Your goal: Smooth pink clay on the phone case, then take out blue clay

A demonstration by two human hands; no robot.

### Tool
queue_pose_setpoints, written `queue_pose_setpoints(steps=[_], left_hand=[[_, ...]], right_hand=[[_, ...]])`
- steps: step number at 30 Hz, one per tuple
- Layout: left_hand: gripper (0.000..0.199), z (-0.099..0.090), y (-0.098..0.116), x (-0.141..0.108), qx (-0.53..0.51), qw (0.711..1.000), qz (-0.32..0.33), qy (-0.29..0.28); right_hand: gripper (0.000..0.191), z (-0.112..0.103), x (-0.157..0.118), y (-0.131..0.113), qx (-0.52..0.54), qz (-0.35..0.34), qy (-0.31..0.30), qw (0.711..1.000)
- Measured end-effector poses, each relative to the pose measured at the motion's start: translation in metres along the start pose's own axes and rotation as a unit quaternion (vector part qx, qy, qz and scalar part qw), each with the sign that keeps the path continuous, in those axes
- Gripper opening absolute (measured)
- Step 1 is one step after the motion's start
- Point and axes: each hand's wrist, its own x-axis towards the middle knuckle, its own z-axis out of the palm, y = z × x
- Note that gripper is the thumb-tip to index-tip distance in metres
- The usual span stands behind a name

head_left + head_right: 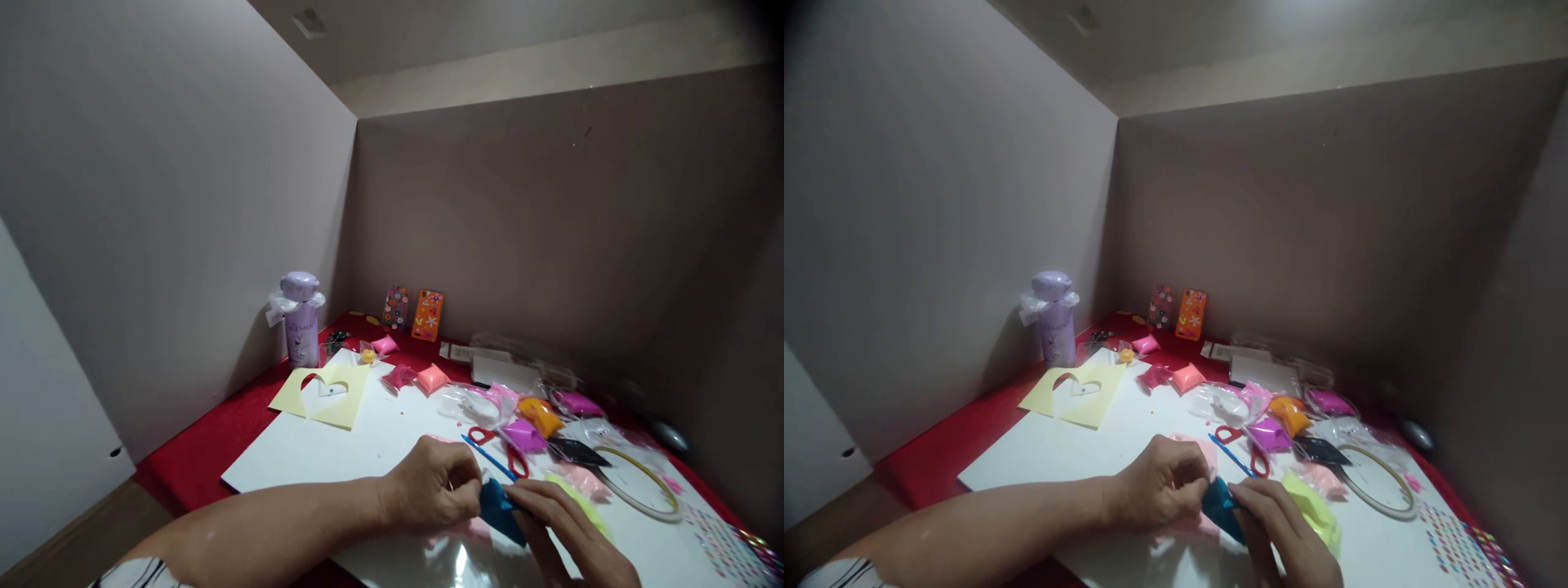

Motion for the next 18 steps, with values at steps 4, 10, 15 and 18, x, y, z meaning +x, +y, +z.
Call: queue_pose_setpoints(steps=[4,10,15,18], left_hand=[[0.007,0.0005,0.0013,-0.0004,0.002,1.000,0.005,0.002],[0.007,-0.0005,0.0053,-0.0001,-0.008,1.000,-0.003,-0.002],[0.009,-0.0015,0.0040,0.0012,0.001,1.000,0.005,0.007],[0.009,-0.0008,0.0026,0.0008,0.005,1.000,0.008,0.010]], right_hand=[[0.022,-0.0017,0.0014,0.0014,-0.015,-0.026,-0.013,0.999],[0.022,-0.0022,0.0036,0.0022,-0.016,-0.040,-0.018,0.999],[0.023,-0.0022,0.0039,0.0023,-0.024,-0.048,-0.024,0.998],[0.023,-0.0018,0.0034,0.0020,-0.020,-0.048,-0.025,0.998]])
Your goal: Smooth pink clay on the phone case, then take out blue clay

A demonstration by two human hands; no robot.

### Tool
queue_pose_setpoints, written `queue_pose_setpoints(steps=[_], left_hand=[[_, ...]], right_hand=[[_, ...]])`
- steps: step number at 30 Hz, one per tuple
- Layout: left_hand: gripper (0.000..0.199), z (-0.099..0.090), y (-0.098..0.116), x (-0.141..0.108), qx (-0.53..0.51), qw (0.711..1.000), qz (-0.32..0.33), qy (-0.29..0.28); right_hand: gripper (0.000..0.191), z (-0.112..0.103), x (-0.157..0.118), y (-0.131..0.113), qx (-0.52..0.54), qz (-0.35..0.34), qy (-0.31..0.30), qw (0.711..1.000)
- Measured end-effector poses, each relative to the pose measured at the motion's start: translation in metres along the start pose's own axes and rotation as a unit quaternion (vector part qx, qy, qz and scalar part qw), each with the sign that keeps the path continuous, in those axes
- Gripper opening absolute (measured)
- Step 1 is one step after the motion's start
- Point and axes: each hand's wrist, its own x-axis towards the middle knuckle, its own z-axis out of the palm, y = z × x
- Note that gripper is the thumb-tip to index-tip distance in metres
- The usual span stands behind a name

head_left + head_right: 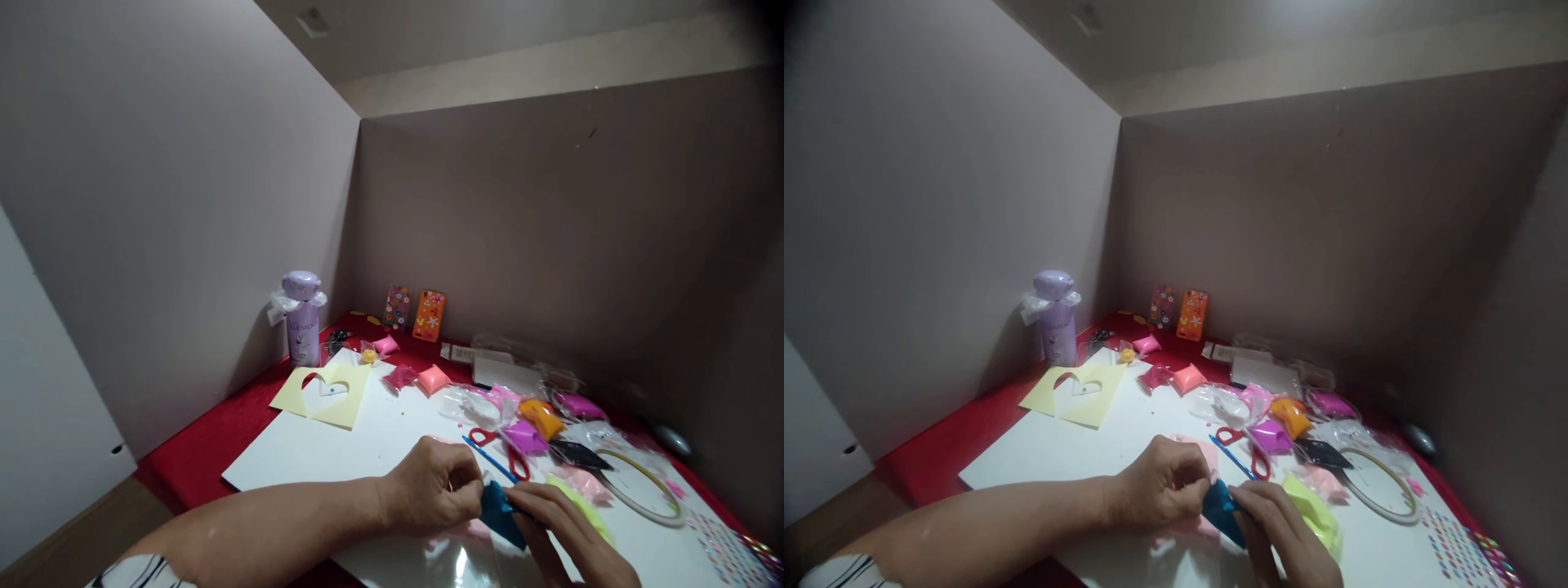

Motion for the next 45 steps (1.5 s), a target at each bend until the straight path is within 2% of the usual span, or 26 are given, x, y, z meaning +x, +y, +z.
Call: queue_pose_setpoints(steps=[9,19,23,25,29,34,40,45], left_hand=[[0.009,0.000,0.001,-0.002,-0.004,1.000,-0.013,-0.004],[0.008,-0.001,0.004,-0.001,-0.015,1.000,-0.012,-0.007],[0.007,-0.001,0.003,-0.001,-0.012,1.000,-0.024,-0.007],[0.006,-0.002,0.003,-0.002,-0.023,0.999,-0.047,-0.010],[0.004,-0.002,0.004,-0.002,-0.090,0.987,-0.135,-0.014],[0.013,-0.002,0.010,0.002,-0.241,0.938,-0.247,-0.028],[0.027,-0.005,0.014,0.007,-0.306,0.908,-0.280,-0.057],[0.037,-0.009,0.017,0.007,-0.300,0.903,-0.300,-0.072]], right_hand=[[0.024,0.003,-0.003,0.001,0.017,0.020,0.013,1.000],[0.021,0.002,-0.001,0.003,-0.007,-0.010,0.015,1.000],[0.022,0.002,0.000,0.001,-0.005,0.002,0.008,1.000],[0.024,0.001,-0.002,0.001,0.001,0.007,0.001,1.000],[0.026,-0.001,-0.005,-0.001,0.019,0.035,-0.003,0.999],[0.026,-0.001,-0.005,-0.001,0.008,0.044,0.015,0.999],[0.023,0.002,-0.006,-0.001,0.037,0.103,0.004,0.994],[0.020,0.002,-0.008,-0.001,0.063,0.132,0.006,0.989]])
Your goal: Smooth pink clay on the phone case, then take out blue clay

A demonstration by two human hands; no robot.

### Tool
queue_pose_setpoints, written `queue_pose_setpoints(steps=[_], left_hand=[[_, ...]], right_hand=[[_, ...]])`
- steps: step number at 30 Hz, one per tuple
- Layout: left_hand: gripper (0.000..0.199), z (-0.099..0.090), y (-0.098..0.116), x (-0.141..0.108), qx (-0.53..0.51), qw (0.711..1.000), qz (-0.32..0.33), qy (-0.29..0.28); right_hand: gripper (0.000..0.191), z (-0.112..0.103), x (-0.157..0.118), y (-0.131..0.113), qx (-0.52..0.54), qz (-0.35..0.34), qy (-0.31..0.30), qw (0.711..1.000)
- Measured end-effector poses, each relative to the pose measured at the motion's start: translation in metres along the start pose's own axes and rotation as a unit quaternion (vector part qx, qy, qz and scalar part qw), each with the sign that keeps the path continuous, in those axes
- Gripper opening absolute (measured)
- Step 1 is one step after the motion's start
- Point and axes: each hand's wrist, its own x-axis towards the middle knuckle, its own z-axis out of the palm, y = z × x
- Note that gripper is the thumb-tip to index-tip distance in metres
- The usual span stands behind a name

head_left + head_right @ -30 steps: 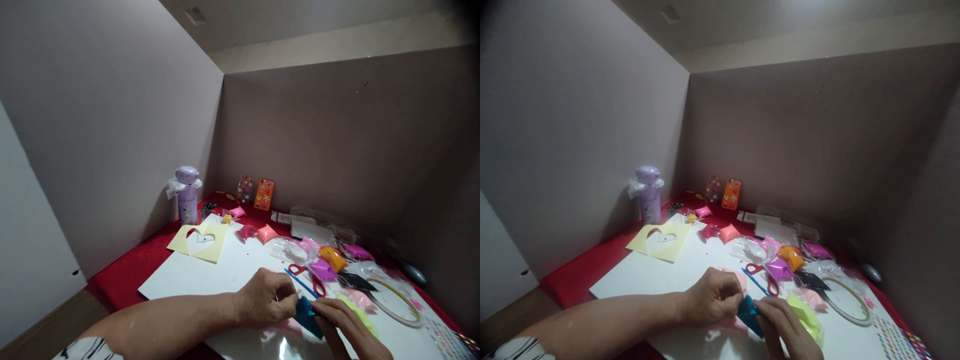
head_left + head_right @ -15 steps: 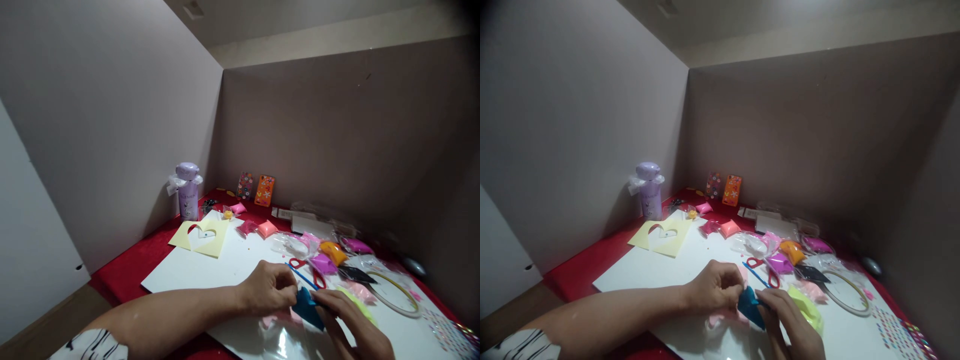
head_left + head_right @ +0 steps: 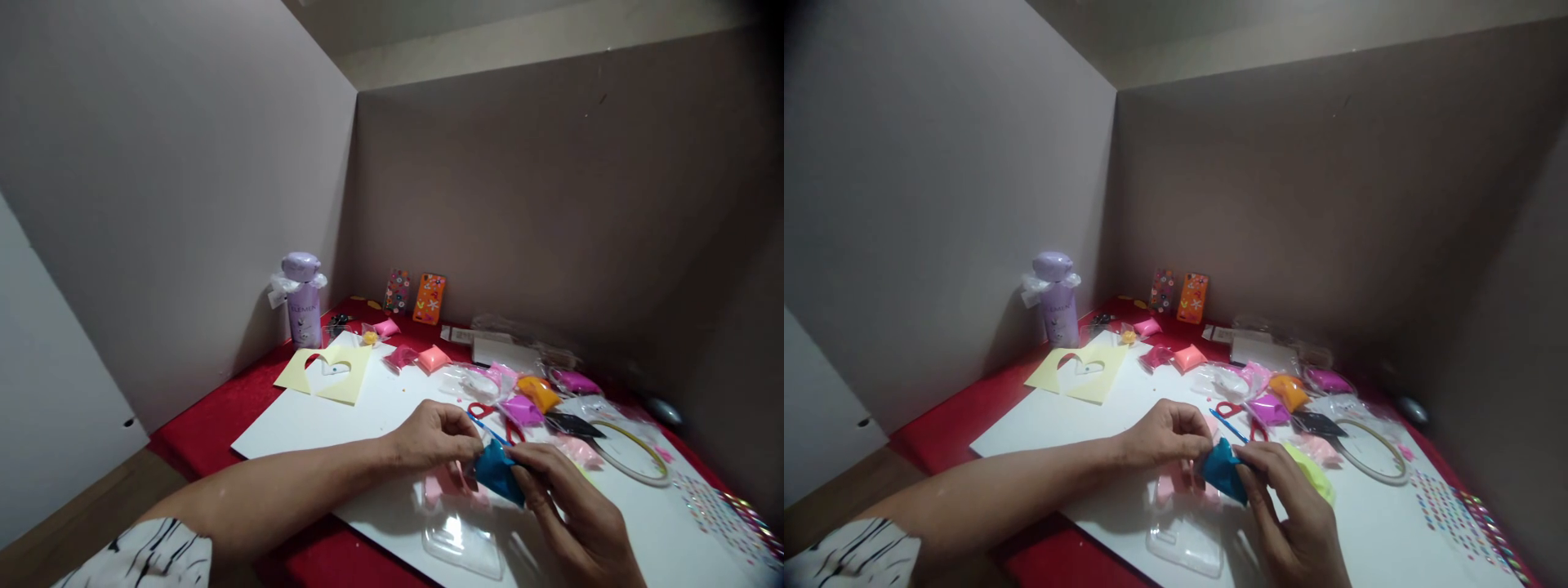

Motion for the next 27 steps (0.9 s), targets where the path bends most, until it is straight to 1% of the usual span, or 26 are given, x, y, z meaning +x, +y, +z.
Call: queue_pose_setpoints(steps=[4,7,9,12,20,23,27], left_hand=[[0.037,-0.002,-0.001,0.002,-0.002,1.000,0.014,0.000],[0.032,-0.005,-0.004,0.004,-0.013,0.999,0.025,-0.021],[0.028,-0.008,-0.005,0.005,-0.020,0.999,0.023,-0.032],[0.027,-0.010,-0.008,0.005,-0.010,0.999,0.010,-0.030],[0.033,-0.009,-0.009,0.006,-0.017,0.999,0.033,-0.036],[0.035,-0.009,-0.007,0.006,-0.010,0.999,0.027,-0.027],[0.037,-0.008,-0.004,0.005,-0.010,0.999,0.016,-0.035]], right_hand=[[0.020,0.000,0.000,0.001,0.011,0.015,0.000,1.000],[0.019,0.000,0.000,0.001,0.022,0.031,-0.002,0.999],[0.018,0.000,0.001,0.000,0.030,0.046,-0.001,0.998],[0.017,-0.001,0.002,-0.001,0.041,0.064,-0.003,0.997],[0.017,0.001,0.000,-0.001,0.057,0.095,-0.002,0.994],[0.017,0.002,0.001,-0.002,0.065,0.098,0.006,0.993],[0.017,0.002,0.001,-0.003,0.065,0.096,0.009,0.993]])
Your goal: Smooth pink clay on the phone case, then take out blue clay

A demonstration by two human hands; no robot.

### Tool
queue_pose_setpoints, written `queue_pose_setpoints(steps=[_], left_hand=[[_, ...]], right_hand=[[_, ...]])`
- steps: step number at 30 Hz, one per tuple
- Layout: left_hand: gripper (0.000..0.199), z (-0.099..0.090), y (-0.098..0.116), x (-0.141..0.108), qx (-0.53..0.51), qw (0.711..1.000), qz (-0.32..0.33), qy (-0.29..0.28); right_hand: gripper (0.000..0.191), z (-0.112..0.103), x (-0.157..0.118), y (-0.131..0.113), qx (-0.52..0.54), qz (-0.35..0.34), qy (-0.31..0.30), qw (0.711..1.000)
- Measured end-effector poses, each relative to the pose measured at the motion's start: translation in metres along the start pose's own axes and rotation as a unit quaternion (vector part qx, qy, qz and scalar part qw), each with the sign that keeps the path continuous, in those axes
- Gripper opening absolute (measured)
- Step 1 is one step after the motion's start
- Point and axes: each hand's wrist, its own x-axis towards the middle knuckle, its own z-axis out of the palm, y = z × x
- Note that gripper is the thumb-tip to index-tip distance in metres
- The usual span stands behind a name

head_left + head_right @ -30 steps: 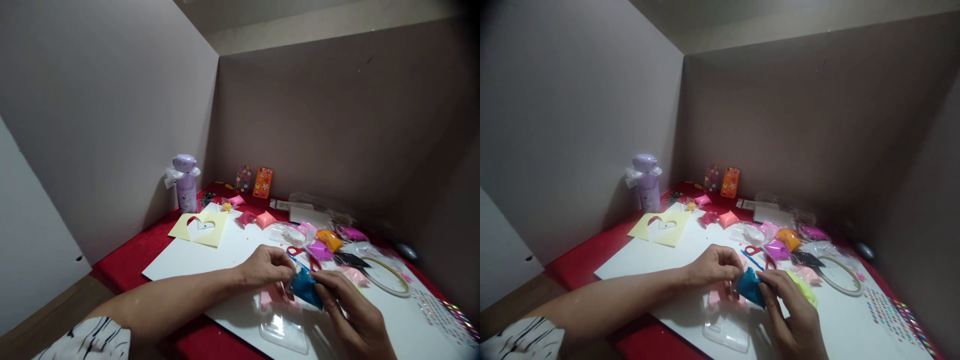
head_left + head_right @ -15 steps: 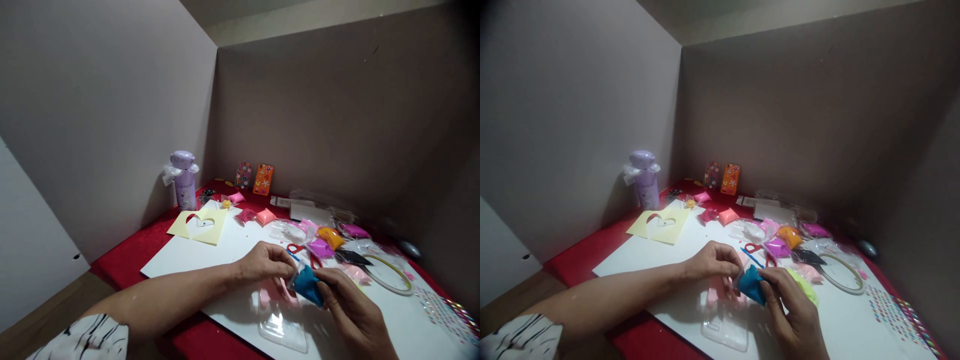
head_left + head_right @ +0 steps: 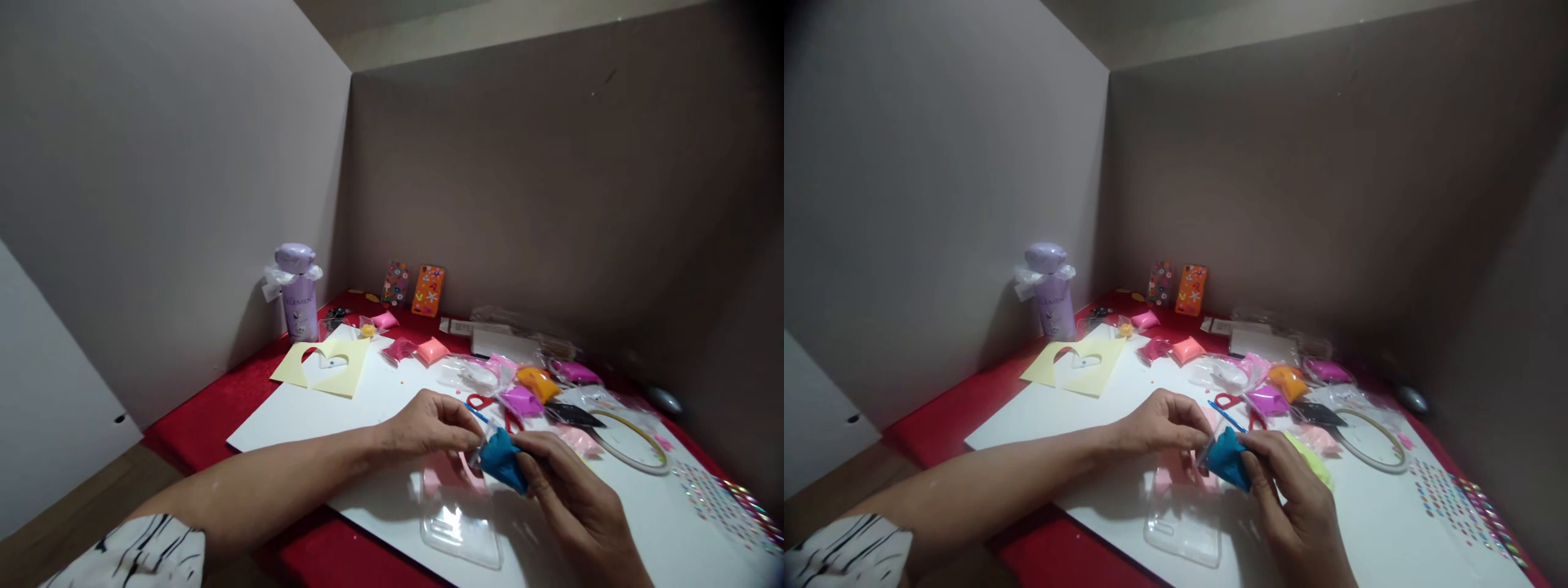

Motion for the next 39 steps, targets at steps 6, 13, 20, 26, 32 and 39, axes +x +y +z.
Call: queue_pose_setpoints(steps=[6,13,20,26,32,39], left_hand=[[0.037,0.002,-0.001,0.000,-0.001,1.000,-0.009,0.009],[0.030,0.002,-0.001,-0.002,0.047,0.998,-0.037,0.019],[0.033,-0.006,0.000,-0.002,0.035,0.996,-0.071,-0.050],[0.033,-0.003,0.004,-0.003,0.039,0.991,-0.088,-0.097],[0.028,0.002,0.010,-0.008,0.029,0.991,-0.077,-0.110],[0.024,0.001,0.009,-0.008,0.022,0.991,-0.069,-0.111]], right_hand=[[0.017,-0.001,0.000,0.000,-0.015,-0.020,0.001,1.000],[0.018,-0.002,-0.001,0.001,-0.024,-0.028,-0.005,0.999],[0.016,-0.002,-0.002,-0.002,-0.025,-0.037,-0.027,0.999],[0.019,-0.004,0.001,0.001,-0.030,-0.078,-0.037,0.996],[0.022,-0.004,0.001,0.000,-0.015,-0.072,-0.046,0.996],[0.022,-0.006,0.001,0.002,-0.028,-0.089,-0.049,0.994]])
